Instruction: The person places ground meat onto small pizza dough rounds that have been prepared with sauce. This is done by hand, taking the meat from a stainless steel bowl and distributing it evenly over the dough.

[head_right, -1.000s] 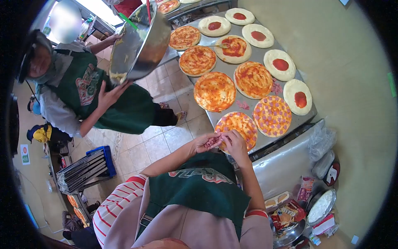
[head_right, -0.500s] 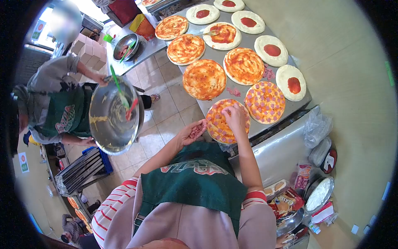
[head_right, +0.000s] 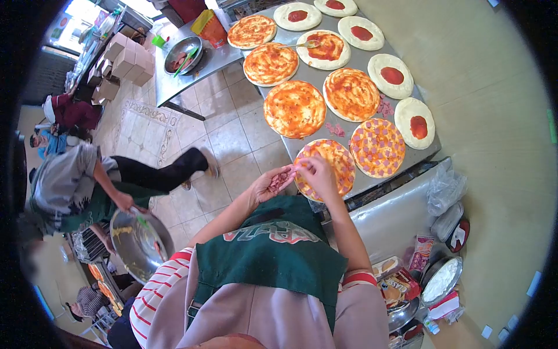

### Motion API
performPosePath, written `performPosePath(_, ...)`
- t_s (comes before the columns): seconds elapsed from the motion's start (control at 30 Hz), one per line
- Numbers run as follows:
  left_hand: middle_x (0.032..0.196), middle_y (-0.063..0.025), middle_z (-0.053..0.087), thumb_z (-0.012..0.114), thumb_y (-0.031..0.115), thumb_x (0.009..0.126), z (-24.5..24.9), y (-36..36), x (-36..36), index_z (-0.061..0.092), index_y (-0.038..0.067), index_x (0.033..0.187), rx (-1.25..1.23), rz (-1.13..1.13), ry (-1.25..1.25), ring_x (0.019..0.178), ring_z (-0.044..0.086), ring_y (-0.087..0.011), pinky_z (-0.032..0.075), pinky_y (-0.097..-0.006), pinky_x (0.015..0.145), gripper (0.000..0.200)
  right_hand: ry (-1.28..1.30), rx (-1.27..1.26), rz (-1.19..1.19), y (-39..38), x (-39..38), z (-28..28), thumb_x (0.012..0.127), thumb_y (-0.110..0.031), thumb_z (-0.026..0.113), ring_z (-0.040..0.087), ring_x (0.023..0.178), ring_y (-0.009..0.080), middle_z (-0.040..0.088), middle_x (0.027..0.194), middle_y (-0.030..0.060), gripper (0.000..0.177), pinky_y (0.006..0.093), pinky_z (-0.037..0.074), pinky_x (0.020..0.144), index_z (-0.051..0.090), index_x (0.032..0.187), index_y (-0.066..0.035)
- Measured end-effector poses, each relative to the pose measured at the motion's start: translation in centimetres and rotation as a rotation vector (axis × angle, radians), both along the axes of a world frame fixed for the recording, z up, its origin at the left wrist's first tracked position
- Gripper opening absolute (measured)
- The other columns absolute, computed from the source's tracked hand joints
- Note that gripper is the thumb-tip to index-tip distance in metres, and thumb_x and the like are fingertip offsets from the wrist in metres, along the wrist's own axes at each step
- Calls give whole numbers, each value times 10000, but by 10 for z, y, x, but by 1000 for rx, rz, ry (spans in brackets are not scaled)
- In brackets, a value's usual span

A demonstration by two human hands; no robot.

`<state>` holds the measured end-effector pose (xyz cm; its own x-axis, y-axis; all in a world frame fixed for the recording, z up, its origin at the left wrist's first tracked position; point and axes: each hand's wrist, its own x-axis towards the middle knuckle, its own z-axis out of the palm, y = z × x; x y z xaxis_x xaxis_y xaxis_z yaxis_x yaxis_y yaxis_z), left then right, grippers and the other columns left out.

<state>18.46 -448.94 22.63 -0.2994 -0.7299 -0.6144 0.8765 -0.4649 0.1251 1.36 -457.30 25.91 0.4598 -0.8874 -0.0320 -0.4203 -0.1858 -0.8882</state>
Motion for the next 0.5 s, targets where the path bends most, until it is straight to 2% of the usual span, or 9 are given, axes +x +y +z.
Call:
performPosePath(0.07,1051,-113,613,464,127,929,-5,2,-1,519,-47,1141,-14,-24,25,960,608,-180,494,-272,905,281,-51,50,51,16,1,3,729,-191,713,565,610,179,563,746,71,169,296,459,565,630,789,-56)
performPosePath(0.13,1071,-117,602,461,136,931,-6,3,-4,510,-51,1151,13,-62,-18,967,603,-178,488,-272,913,293,-31,-33,-8,26,-1,-1,744,-107,698,520,575,101,550,686,30,102,233,420,525,663,818,-48)
performPosePath(0.2,1077,-125,598,461,136,931,-10,5,-6,513,-45,1148,14,-73,1,981,601,-187,495,-276,903,287,-19,-22,-8,28,-6,-6,763,-93,685,523,584,86,559,699,20,80,222,421,530,658,814,-38)
performPosePath(0.27,1083,-132,595,461,137,932,-9,4,-6,516,-39,1146,16,-88,18,995,599,-195,503,-280,894,282,-147,170,-64,28,-10,-16,774,-95,682,521,595,74,565,713,17,81,218,418,532,653,808,-27)
performPosePath(0.4,1183,-163,547,451,125,930,-2,-4,-6,481,-70,1170,0,-86,80,1073,557,-221,459,-293,955,310,-116,53,-140,3,-29,-22,781,-97,677,531,621,70,567,725,16,93,222,424,543,643,793,-11)
performPosePath(0.47,1216,-175,525,443,123,932,0,-7,-5,470,-72,1182,2,-87,93,1102,540,-230,449,-299,967,318,-58,-39,-276,-17,-39,-23,749,-137,695,550,600,150,565,718,62,121,265,443,562,643,782,-34)
performPosePath(0.5,1236,-180,508,431,125,936,1,-8,-4,456,-74,1195,1,-73,129,1119,527,-236,443,-304,974,328,-58,-40,-281,-25,-43,-26,749,-137,695,550,600,150,565,718,62,121,265,443,562,643,782,-34)
